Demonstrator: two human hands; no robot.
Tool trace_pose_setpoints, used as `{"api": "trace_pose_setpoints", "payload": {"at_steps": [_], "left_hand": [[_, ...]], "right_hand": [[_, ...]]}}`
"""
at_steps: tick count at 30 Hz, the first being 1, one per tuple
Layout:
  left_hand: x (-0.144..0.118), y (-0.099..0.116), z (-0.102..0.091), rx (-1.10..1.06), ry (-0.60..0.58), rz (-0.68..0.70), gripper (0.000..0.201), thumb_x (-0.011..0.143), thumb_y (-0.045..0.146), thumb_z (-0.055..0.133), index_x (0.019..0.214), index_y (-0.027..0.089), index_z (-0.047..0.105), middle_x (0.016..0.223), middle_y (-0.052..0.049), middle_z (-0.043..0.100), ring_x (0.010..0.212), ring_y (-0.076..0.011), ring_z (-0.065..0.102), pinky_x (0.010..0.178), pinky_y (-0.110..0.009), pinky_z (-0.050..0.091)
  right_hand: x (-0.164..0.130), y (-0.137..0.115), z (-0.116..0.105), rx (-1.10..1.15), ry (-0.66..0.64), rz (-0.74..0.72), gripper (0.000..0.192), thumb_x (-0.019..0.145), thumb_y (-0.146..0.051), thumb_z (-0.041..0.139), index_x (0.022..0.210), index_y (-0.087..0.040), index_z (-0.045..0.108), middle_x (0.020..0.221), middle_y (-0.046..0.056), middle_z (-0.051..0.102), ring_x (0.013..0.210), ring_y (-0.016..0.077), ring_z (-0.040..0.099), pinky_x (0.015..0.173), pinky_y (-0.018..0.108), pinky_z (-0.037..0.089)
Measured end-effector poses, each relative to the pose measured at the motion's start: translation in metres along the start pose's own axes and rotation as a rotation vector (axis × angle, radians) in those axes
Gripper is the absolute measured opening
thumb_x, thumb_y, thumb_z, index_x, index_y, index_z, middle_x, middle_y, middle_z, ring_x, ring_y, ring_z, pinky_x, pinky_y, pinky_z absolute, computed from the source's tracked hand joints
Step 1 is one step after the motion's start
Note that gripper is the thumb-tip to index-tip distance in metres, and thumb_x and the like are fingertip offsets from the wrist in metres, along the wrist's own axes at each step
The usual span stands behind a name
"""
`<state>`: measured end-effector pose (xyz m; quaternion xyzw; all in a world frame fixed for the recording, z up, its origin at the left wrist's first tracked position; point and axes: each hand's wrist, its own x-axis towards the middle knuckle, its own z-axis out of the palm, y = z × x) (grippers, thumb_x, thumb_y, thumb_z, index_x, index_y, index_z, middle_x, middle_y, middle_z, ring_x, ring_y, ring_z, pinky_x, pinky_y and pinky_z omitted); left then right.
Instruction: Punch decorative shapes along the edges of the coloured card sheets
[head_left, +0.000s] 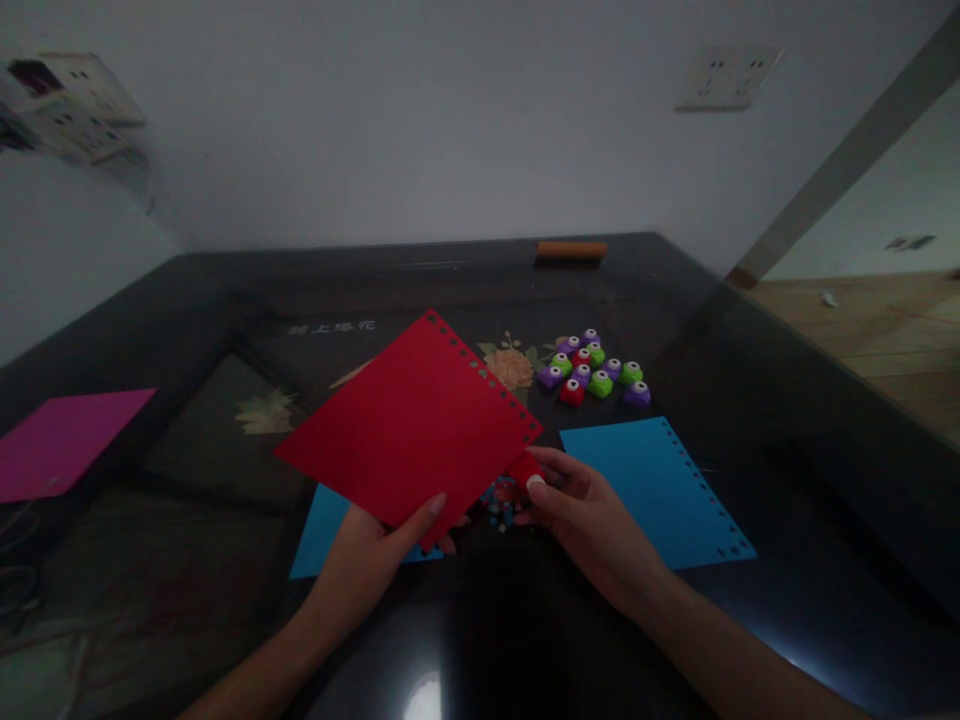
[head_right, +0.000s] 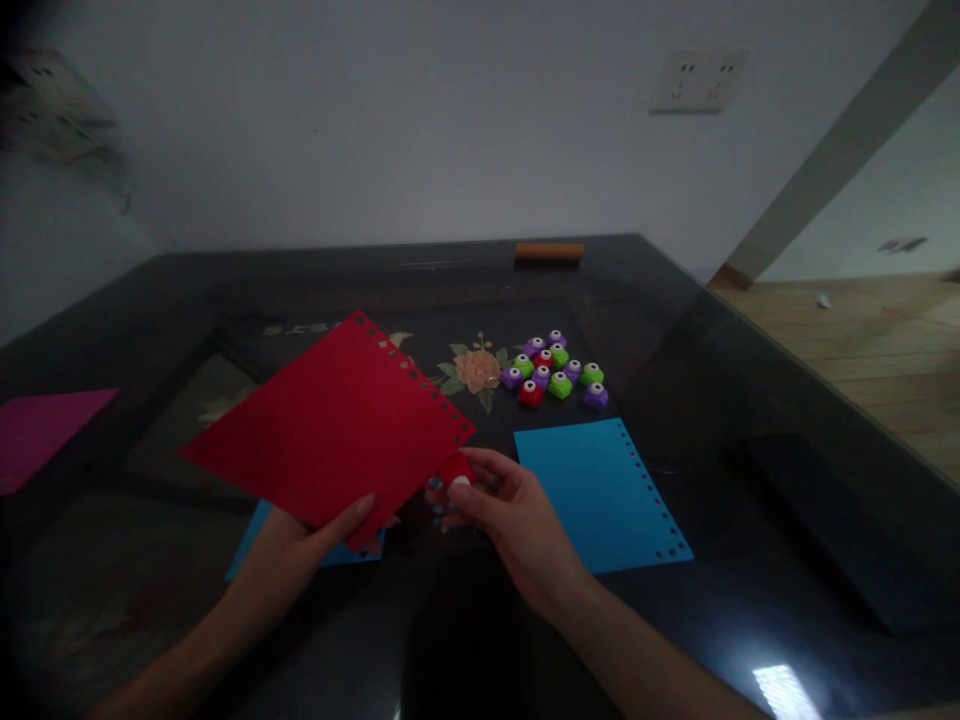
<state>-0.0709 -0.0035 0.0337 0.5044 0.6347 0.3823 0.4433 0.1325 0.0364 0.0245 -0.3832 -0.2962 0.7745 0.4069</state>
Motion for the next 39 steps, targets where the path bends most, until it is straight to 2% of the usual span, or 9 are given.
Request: {"api": "trace_pose_setpoints", "payload": {"at_steps": [11,16,22,25,28,34,39], "left_hand": [[-0.0014,-0.0002,-0.0018,0.036,-0.008,0.005,0.032,0.078,0.043,0.059,0.076,0.014,0.071,0.070,-0.010,0.075,0.068,-0.0255,0.071,0.066,-0.035,0.057],[-0.0021,-0.0015,-0.0011,0.108,0.016,0.055,0.028,0.078,0.041,0.059,0.074,0.016,0.072,0.070,-0.007,0.075,0.073,-0.0254,0.071,0.079,-0.038,0.055],[-0.0029,-0.0038,-0.0002,0.225,0.038,0.133,0.029,0.080,0.041,0.056,0.066,0.021,0.072,0.070,-0.004,0.075,0.077,-0.0241,0.070,0.085,-0.036,0.051],[-0.0039,-0.0021,0.0008,0.317,0.057,0.157,0.031,0.079,0.043,0.054,0.062,0.024,0.071,0.066,-0.001,0.075,0.073,-0.0238,0.070,0.085,-0.036,0.051],[-0.0049,-0.0005,0.0019,0.380,0.076,0.183,0.032,0.077,0.046,0.054,0.058,0.025,0.070,0.065,-0.001,0.074,0.069,-0.0242,0.069,0.084,-0.036,0.051],[-0.0053,-0.0043,0.0025,0.445,0.100,0.205,0.034,0.076,0.048,0.051,0.056,0.026,0.068,0.064,-0.001,0.074,0.068,-0.0238,0.068,0.080,-0.034,0.052],[-0.0054,-0.0097,0.0030,0.480,0.149,0.220,0.031,0.075,0.048,0.052,0.065,0.025,0.071,0.074,-0.003,0.075,0.079,-0.0262,0.069,0.083,-0.035,0.051]], "right_hand": [[-0.0007,0.0002,0.0005,0.004,-0.011,-0.002,0.037,0.065,-0.024,0.080,0.099,-0.020,0.066,0.087,0.004,0.070,0.076,0.0161,0.067,0.063,0.026,0.052],[-0.0015,0.0004,0.0006,0.023,-0.003,-0.002,0.038,0.063,-0.024,0.081,0.097,-0.020,0.064,0.090,0.004,0.070,0.075,0.0163,0.067,0.064,0.028,0.052],[-0.0018,0.0006,0.0030,0.013,0.060,0.010,0.039,0.059,-0.023,0.084,0.092,-0.019,0.063,0.086,0.002,0.068,0.075,0.0163,0.065,0.063,0.028,0.052],[-0.0021,0.0022,0.0032,-0.006,0.064,-0.017,0.034,0.059,-0.024,0.083,0.087,-0.020,0.064,0.085,0.000,0.067,0.073,0.0137,0.063,0.063,0.026,0.051],[-0.0031,0.0033,0.0040,-0.043,0.008,-0.048,0.028,0.064,-0.024,0.080,0.088,-0.019,0.066,0.092,0.002,0.067,0.078,0.0138,0.061,0.065,0.025,0.050],[-0.0036,0.0045,0.0070,-0.041,-0.008,-0.050,0.033,0.064,-0.024,0.080,0.093,-0.020,0.067,0.100,0.003,0.068,0.081,0.0147,0.062,0.068,0.025,0.049],[-0.0024,0.0071,0.0066,-0.037,0.002,-0.060,0.029,0.063,-0.024,0.080,0.089,-0.021,0.067,0.093,0.001,0.068,0.078,0.0138,0.062,0.068,0.026,0.049]]}}
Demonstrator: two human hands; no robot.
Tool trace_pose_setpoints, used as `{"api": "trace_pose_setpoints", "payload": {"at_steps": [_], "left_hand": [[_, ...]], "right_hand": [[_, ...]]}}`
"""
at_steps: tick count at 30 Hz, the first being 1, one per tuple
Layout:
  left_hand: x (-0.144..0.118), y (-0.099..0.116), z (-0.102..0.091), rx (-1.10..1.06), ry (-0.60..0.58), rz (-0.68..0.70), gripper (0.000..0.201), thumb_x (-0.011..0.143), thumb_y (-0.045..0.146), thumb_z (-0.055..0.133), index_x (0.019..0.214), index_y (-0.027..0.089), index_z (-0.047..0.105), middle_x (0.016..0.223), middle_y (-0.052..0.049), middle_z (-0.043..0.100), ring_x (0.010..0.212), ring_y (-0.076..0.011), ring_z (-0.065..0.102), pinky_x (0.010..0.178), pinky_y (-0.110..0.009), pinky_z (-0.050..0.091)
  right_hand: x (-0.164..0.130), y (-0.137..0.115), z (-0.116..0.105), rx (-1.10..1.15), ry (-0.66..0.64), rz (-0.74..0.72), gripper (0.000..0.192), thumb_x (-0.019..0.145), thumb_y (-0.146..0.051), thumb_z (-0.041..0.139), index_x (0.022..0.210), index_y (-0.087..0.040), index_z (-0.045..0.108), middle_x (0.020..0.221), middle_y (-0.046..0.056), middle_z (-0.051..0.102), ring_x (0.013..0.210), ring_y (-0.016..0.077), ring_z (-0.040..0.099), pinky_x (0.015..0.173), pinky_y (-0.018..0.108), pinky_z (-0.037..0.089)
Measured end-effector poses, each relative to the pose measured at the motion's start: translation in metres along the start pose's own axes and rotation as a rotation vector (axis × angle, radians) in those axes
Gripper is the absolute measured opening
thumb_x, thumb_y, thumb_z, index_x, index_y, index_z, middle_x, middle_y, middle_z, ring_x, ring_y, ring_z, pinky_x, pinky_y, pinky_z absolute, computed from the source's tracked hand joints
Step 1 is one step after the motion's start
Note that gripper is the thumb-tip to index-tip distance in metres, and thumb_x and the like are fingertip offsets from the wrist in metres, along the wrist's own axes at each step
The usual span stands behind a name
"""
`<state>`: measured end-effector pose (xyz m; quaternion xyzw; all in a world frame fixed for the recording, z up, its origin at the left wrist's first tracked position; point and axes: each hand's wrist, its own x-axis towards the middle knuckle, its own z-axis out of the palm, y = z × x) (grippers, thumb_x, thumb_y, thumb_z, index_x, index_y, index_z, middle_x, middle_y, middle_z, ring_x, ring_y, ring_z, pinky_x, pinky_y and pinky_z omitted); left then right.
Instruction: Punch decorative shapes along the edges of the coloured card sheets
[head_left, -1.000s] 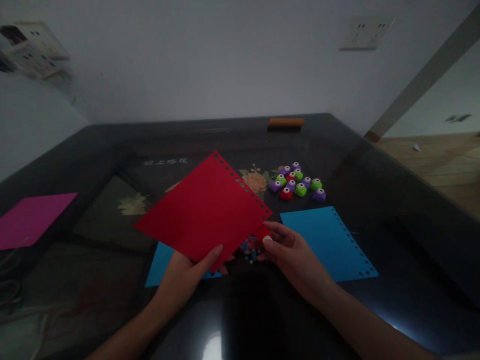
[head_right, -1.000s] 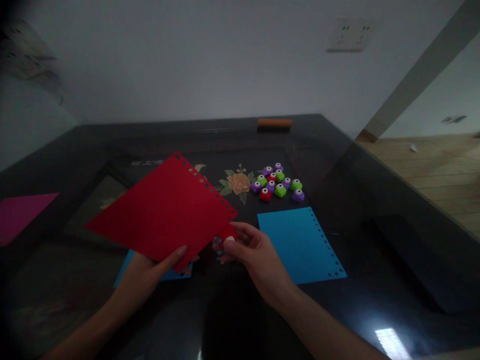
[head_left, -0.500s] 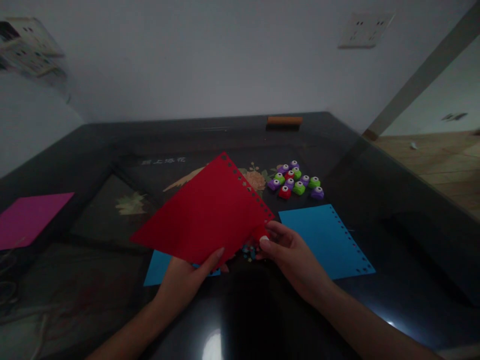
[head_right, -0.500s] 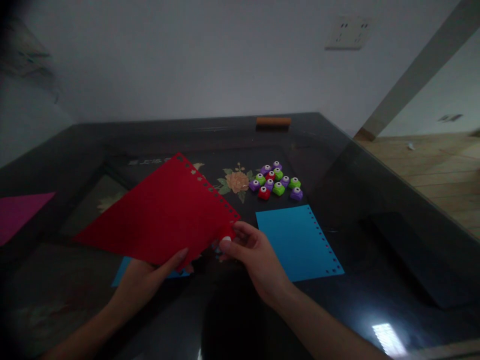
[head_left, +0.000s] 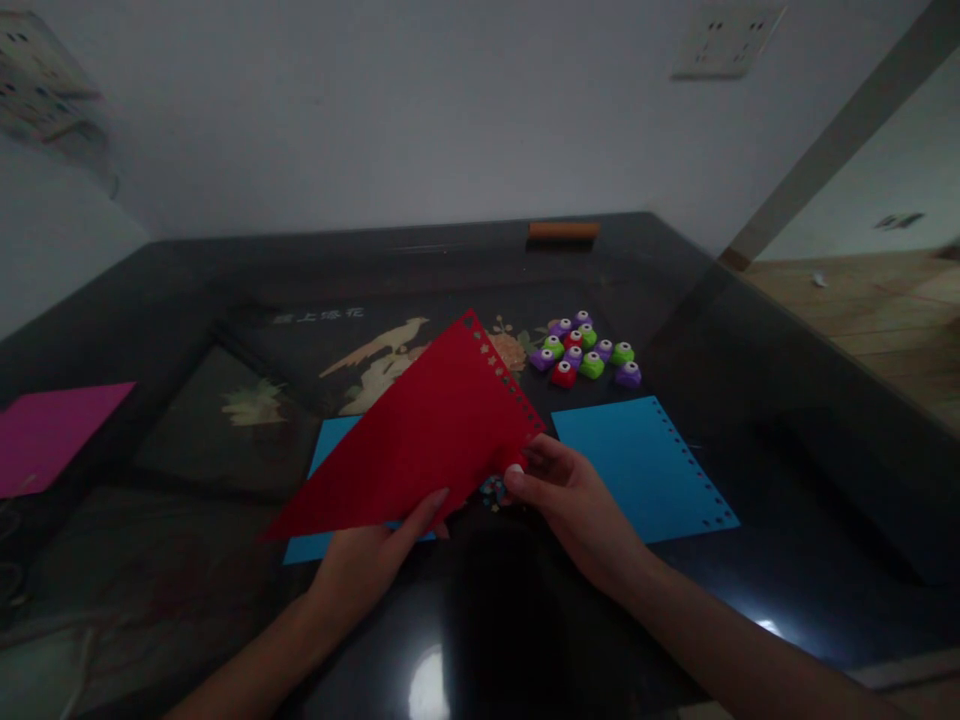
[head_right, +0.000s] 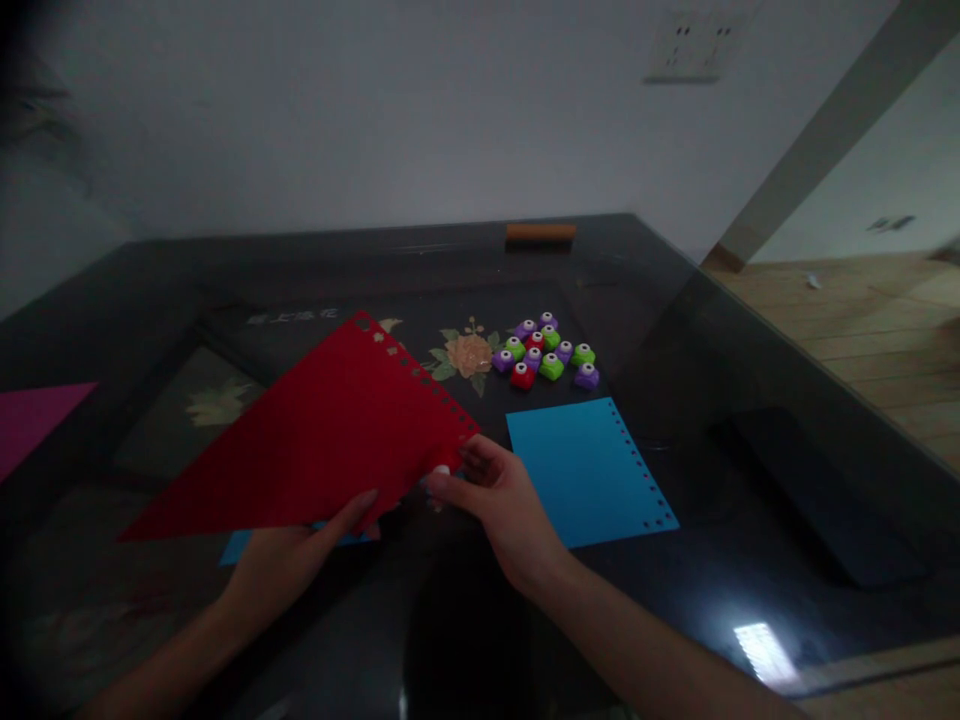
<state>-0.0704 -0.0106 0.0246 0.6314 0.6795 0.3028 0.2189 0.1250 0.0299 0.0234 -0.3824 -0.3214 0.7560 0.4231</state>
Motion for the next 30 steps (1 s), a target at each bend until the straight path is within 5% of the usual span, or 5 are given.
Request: {"api": "trace_pose_setpoints", "payload": {"at_steps": [13,20,30], "left_hand": [[-0.007,-0.025,0.001,0.021,-0.041,0.038,0.031,0.075,0.046,0.051,0.078,0.025,0.073,0.050,-0.004,0.064,0.066,-0.0268,0.067,0.065,-0.030,0.053],[-0.002,-0.020,0.002,0.054,-0.009,0.047,0.032,0.075,0.050,0.052,0.077,0.025,0.071,0.068,-0.004,0.071,0.076,-0.0274,0.067,0.071,-0.032,0.054],[-0.004,-0.032,0.005,0.217,-0.008,0.167,0.041,0.081,0.049,0.041,0.084,0.024,0.074,0.069,-0.007,0.072,0.069,-0.0261,0.067,0.072,-0.034,0.054]], "right_hand": [[0.000,-0.002,0.001,-0.043,-0.018,-0.056,0.036,0.068,-0.026,0.077,0.102,-0.024,0.066,0.104,0.004,0.069,0.094,0.0205,0.064,0.081,0.033,0.051],[0.002,-0.002,-0.001,-0.060,0.021,-0.066,0.033,0.067,-0.026,0.078,0.097,-0.022,0.067,0.102,0.004,0.069,0.089,0.0176,0.064,0.077,0.029,0.049],[0.001,-0.004,0.000,-0.034,0.051,-0.067,0.032,0.066,-0.027,0.079,0.095,-0.020,0.067,0.101,0.004,0.069,0.087,0.0163,0.063,0.074,0.028,0.049]]}}
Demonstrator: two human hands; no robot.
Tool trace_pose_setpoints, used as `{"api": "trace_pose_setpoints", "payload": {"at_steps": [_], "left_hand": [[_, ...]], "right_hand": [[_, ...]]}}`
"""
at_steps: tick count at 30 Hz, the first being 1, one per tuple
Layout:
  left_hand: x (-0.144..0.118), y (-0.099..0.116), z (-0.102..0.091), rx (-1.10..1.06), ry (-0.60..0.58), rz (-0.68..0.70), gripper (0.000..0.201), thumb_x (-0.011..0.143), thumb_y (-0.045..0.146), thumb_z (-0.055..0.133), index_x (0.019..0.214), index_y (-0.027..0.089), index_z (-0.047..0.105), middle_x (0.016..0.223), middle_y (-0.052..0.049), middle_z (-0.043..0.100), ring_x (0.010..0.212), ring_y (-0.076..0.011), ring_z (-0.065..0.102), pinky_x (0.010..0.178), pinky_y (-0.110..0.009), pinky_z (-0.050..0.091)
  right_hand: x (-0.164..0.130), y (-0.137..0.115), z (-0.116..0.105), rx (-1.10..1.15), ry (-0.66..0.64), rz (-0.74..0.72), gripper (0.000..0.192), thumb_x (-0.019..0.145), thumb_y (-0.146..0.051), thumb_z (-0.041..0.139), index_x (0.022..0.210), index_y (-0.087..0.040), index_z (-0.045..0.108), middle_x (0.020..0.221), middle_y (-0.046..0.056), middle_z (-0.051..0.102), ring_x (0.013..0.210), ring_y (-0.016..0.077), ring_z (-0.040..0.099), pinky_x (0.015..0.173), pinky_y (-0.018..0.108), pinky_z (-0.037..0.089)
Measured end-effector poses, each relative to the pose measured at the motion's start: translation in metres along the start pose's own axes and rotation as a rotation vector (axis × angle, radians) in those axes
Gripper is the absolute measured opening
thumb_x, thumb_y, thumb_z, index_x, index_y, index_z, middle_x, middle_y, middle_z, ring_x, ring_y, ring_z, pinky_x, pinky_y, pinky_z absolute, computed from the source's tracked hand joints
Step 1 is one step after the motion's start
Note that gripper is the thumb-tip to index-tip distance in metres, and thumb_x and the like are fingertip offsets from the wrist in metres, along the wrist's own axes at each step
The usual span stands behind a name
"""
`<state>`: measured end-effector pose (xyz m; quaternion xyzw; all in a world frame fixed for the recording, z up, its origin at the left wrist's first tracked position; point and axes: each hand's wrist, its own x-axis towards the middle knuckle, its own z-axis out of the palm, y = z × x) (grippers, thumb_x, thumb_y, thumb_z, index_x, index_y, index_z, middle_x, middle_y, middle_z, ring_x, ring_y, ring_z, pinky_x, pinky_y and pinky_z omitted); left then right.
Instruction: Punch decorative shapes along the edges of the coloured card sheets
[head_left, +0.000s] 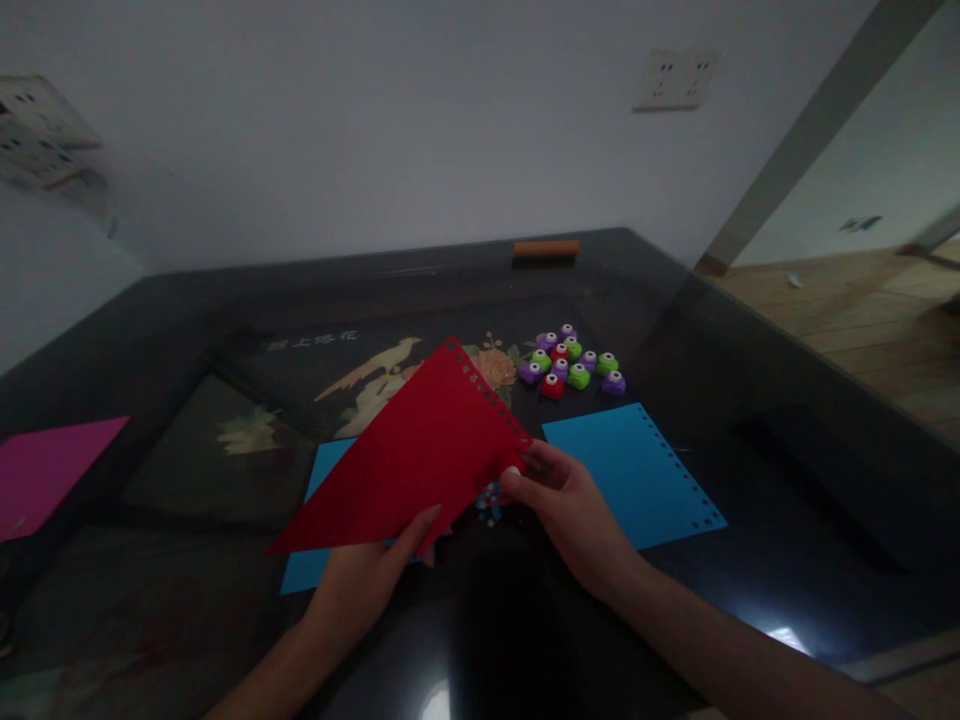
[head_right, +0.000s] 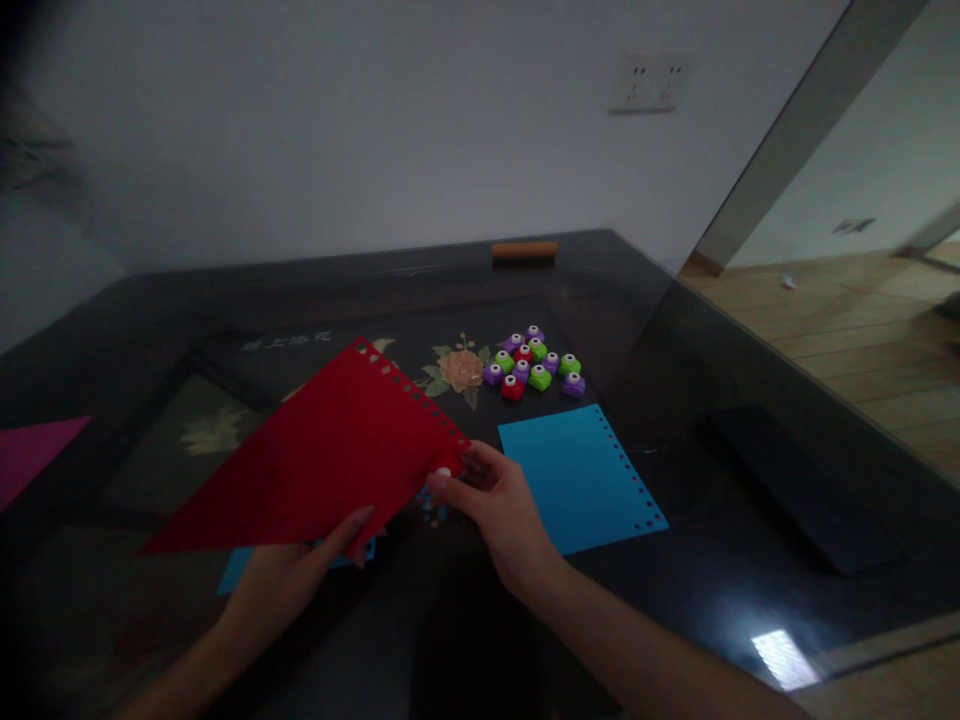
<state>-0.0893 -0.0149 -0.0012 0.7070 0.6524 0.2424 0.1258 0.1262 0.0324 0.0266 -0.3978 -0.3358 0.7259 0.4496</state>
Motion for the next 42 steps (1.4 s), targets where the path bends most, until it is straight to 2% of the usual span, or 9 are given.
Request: {"api": "trace_pose_setpoints", "payload": {"at_steps": [5,9,14,21,30,42], "left_hand": [[-0.002,-0.006,0.000,0.119,0.043,0.096,0.040,0.085,0.044,0.039,0.091,0.024,0.072,0.070,-0.005,0.072,0.068,-0.0232,0.067,0.067,-0.031,0.054],[-0.002,-0.008,-0.001,0.163,0.029,0.143,0.040,0.087,0.044,0.037,0.091,0.025,0.072,0.070,-0.004,0.071,0.068,-0.0235,0.067,0.067,-0.033,0.055],[-0.002,-0.004,0.000,0.169,-0.001,0.143,0.040,0.089,0.042,0.036,0.092,0.025,0.072,0.064,-0.003,0.069,0.064,-0.0236,0.067,0.066,-0.034,0.054],[0.003,0.003,-0.005,0.185,0.004,0.165,0.044,0.089,0.043,0.033,0.090,0.024,0.073,0.075,-0.003,0.073,0.074,-0.0229,0.068,0.070,-0.032,0.055],[-0.002,-0.006,0.002,0.176,0.013,0.149,0.042,0.089,0.042,0.034,0.092,0.025,0.072,0.073,-0.004,0.072,0.078,-0.0250,0.068,0.075,-0.036,0.054],[-0.005,-0.012,0.006,0.191,0.049,0.168,0.044,0.088,0.042,0.032,0.092,0.023,0.072,0.076,-0.005,0.072,0.080,-0.0253,0.068,0.075,-0.036,0.054]], "right_hand": [[0.002,0.003,-0.002,-0.001,0.006,-0.014,0.031,0.065,-0.026,0.079,0.093,-0.020,0.067,0.099,0.004,0.070,0.084,0.0152,0.063,0.074,0.027,0.049],[0.002,0.003,-0.002,-0.012,0.002,-0.018,0.033,0.064,-0.028,0.080,0.094,-0.021,0.067,0.098,0.004,0.070,0.085,0.0168,0.063,0.075,0.029,0.049],[0.001,0.002,-0.002,-0.033,0.003,-0.026,0.033,0.065,-0.029,0.079,0.095,-0.021,0.068,0.100,0.004,0.069,0.087,0.0171,0.063,0.076,0.030,0.049],[0.002,0.003,-0.003,-0.017,-0.009,-0.027,0.031,0.067,-0.027,0.078,0.096,-0.021,0.068,0.098,0.003,0.070,0.083,0.0154,0.063,0.073,0.027,0.049],[0.002,0.004,-0.003,0.002,0.018,-0.020,0.028,0.064,-0.025,0.080,0.090,-0.023,0.068,0.091,0.000,0.070,0.079,0.0143,0.063,0.072,0.027,0.048],[0.002,0.002,-0.002,-0.009,0.012,-0.013,0.030,0.063,-0.027,0.080,0.091,-0.022,0.068,0.095,0.002,0.070,0.083,0.0160,0.063,0.074,0.029,0.049]]}}
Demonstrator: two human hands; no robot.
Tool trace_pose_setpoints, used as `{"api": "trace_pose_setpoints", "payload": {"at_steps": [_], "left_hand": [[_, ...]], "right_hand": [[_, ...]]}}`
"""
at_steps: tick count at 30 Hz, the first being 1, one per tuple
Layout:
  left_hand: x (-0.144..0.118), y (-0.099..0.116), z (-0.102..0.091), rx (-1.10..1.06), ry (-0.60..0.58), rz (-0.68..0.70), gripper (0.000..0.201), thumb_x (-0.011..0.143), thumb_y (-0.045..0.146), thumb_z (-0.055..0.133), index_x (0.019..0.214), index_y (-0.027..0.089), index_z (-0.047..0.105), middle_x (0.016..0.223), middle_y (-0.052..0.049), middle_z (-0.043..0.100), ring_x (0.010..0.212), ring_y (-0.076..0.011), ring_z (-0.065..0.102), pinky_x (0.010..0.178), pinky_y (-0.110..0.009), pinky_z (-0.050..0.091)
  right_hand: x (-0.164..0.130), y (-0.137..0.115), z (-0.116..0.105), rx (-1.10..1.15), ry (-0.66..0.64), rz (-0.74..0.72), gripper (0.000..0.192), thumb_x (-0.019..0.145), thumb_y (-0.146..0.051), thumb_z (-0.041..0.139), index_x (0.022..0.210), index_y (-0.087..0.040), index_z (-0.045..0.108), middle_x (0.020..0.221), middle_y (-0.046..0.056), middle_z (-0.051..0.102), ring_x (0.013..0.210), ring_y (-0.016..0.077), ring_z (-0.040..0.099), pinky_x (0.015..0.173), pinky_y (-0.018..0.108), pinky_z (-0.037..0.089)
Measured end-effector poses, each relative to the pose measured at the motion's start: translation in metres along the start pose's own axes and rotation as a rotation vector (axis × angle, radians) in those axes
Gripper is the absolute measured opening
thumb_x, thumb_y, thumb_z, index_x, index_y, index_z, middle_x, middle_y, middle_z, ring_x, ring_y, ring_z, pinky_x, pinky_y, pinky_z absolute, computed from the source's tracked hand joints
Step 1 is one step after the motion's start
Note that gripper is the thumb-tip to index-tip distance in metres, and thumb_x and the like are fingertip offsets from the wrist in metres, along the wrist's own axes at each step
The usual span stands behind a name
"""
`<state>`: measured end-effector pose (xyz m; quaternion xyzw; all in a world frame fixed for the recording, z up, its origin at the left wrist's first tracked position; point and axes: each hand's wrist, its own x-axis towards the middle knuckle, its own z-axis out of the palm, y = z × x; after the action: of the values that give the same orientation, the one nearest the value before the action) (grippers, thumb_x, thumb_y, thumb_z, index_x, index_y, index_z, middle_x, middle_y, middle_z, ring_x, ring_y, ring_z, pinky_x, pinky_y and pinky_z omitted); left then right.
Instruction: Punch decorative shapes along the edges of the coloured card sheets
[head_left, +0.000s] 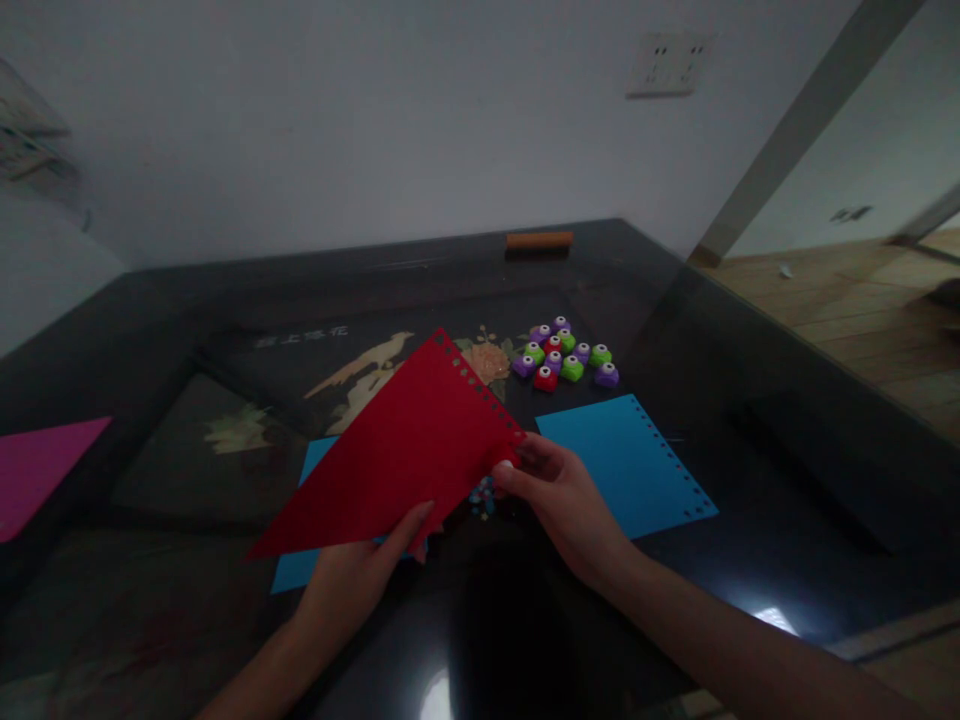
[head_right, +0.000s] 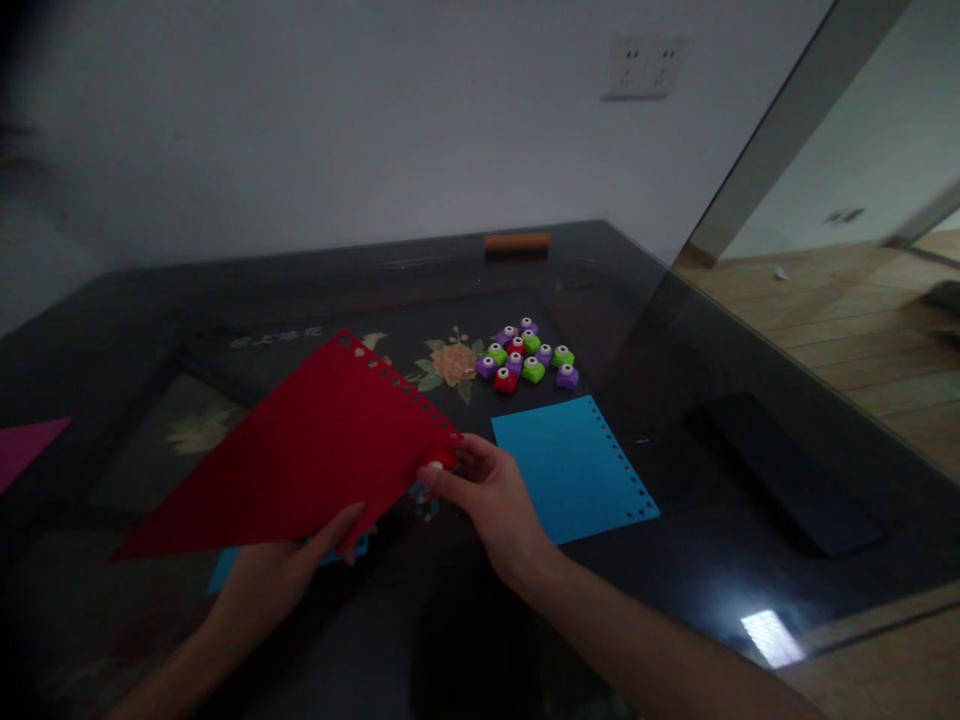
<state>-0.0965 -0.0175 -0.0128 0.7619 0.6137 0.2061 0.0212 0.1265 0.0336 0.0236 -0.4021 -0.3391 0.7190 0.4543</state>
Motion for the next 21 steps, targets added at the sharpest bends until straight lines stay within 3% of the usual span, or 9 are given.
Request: {"api": "trace_pose_setpoints", "payload": {"at_steps": [21], "left_hand": [[-0.0002,-0.0020,-0.0057,0.028,-0.040,0.026,0.041,0.089,0.036,0.033,0.095,0.024,0.072,0.074,-0.005,0.072,0.069,-0.0235,0.068,0.068,-0.034,0.055]], "right_hand": [[-0.0011,-0.0016,0.0007,0.003,0.006,-0.003,0.031,0.064,-0.027,0.080,0.092,-0.021,0.068,0.095,0.002,0.069,0.080,0.0142,0.061,0.073,0.027,0.048]]}}
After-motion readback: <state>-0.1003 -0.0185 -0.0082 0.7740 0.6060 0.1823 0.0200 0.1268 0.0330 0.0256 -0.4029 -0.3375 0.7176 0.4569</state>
